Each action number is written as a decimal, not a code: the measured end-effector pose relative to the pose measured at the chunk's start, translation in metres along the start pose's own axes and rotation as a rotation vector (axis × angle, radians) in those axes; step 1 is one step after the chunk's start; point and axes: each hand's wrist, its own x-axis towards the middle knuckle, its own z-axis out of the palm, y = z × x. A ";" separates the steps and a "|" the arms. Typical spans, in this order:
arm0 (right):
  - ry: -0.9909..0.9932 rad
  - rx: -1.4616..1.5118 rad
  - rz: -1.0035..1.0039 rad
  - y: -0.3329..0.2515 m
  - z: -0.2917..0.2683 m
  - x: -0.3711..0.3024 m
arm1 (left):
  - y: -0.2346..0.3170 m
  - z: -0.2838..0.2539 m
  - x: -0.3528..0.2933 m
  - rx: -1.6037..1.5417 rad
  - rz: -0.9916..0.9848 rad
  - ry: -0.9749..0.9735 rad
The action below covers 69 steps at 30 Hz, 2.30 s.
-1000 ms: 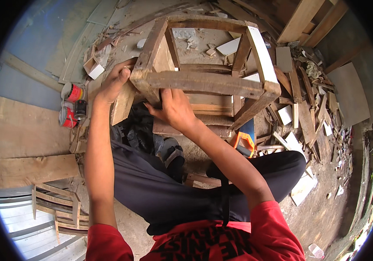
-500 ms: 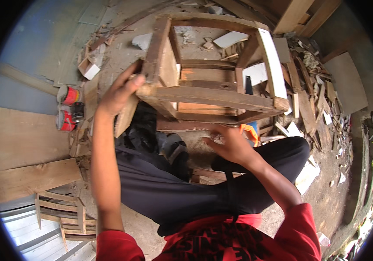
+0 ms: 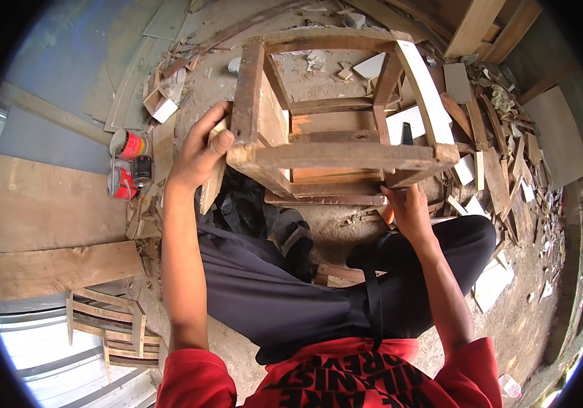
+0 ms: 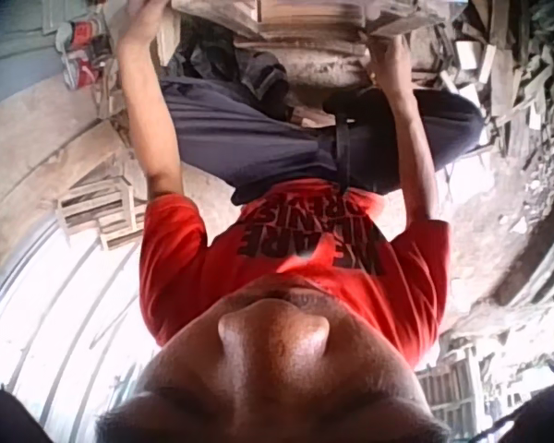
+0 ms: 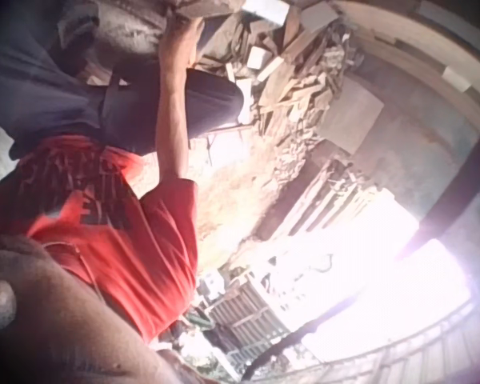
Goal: The person sits on the floor and assembles a small wooden frame using scrap wood pieces. They use a hand saw to cut a small block of wood to size and then fit it into the frame structure.
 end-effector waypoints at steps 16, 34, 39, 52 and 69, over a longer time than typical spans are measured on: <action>-0.618 0.116 0.060 -0.126 -0.038 -0.011 | 0.022 0.036 -0.111 -0.677 0.208 0.254; -0.207 0.191 -0.321 -0.122 0.021 0.008 | 0.039 0.164 -0.078 -0.134 -0.203 0.563; -0.341 0.407 -0.081 -0.120 0.022 0.004 | 0.049 0.173 -0.073 -0.167 -0.238 0.502; -0.364 0.452 -0.087 -0.102 0.024 0.033 | 0.017 0.157 -0.076 -0.258 -0.178 0.372; -0.351 0.370 -0.206 -0.123 0.037 0.062 | 0.084 0.023 -0.021 0.737 0.382 0.156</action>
